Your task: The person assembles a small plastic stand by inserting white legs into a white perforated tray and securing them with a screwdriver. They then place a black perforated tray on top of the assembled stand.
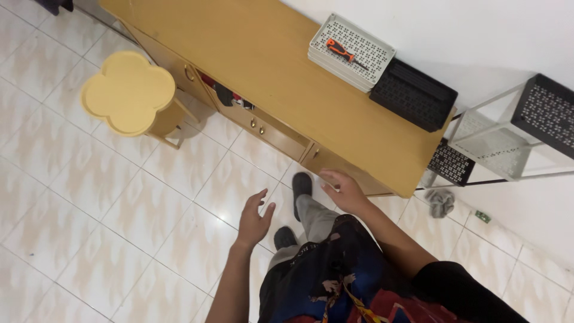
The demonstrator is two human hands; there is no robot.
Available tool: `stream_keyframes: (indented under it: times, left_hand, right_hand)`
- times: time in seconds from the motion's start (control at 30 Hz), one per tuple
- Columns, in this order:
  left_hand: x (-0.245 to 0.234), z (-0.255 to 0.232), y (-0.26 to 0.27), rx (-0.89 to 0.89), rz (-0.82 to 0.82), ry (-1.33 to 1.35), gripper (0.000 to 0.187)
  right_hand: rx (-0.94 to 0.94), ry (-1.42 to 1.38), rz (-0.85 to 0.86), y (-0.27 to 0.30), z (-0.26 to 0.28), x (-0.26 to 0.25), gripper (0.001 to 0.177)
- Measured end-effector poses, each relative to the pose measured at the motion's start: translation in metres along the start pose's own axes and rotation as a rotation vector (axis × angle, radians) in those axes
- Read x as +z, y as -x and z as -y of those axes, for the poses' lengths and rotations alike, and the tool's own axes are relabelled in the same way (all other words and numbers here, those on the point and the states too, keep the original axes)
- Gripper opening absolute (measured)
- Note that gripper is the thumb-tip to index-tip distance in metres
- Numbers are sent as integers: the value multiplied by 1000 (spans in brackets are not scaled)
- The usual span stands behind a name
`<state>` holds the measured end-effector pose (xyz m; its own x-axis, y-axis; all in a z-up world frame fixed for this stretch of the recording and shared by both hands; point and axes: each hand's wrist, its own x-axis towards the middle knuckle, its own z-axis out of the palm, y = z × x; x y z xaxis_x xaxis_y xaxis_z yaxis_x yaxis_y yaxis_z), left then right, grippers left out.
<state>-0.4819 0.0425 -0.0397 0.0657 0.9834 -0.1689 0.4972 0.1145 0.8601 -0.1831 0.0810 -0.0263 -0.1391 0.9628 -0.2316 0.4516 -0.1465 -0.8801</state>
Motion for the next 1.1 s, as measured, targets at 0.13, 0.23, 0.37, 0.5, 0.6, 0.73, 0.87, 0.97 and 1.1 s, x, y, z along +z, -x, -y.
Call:
stream_keyframes:
  times: [0.13,0.23,0.37,0.5,0.6,0.73,0.87,0.97,1.1]
  left_hand:
    - [3,-4,-35,55,52,-31,52]
    - [6,-10,-72,8,109,-23,54]
    - [4,-19,-128,11,154,-78,54]
    - [-3,-37,-194,27,191,-111,54]
    - [-3,-51,-234,5,225,-147,54]
    - [6,-66,-281,10,276,-152,53]
    - [6,-72,-321,9,400,-115,53]
    - [1,-72,-350,24,510,-121,52]
    - [-9,-63,-392,144,633,-153,51]
  right_hand:
    - [36,-4,-25,-35,-5,-8,39]
    - [48,-14,-48,-68,-10,-18,38]
    - [89,-71,-84,-112,-23,-36,41]
    - [91,-77,-121,-159,-28,-59,41]
    - [92,-105,-129,-182,-32,-75,41]
    - [185,-143,-129,-207,-36,-90,40]
    - [219,-161,-224,-218,-34,-98,42]
    - [288,-192,-289,-227,-31,-94,41]
    - [215,-106,-459,-234,-27,-72,41]
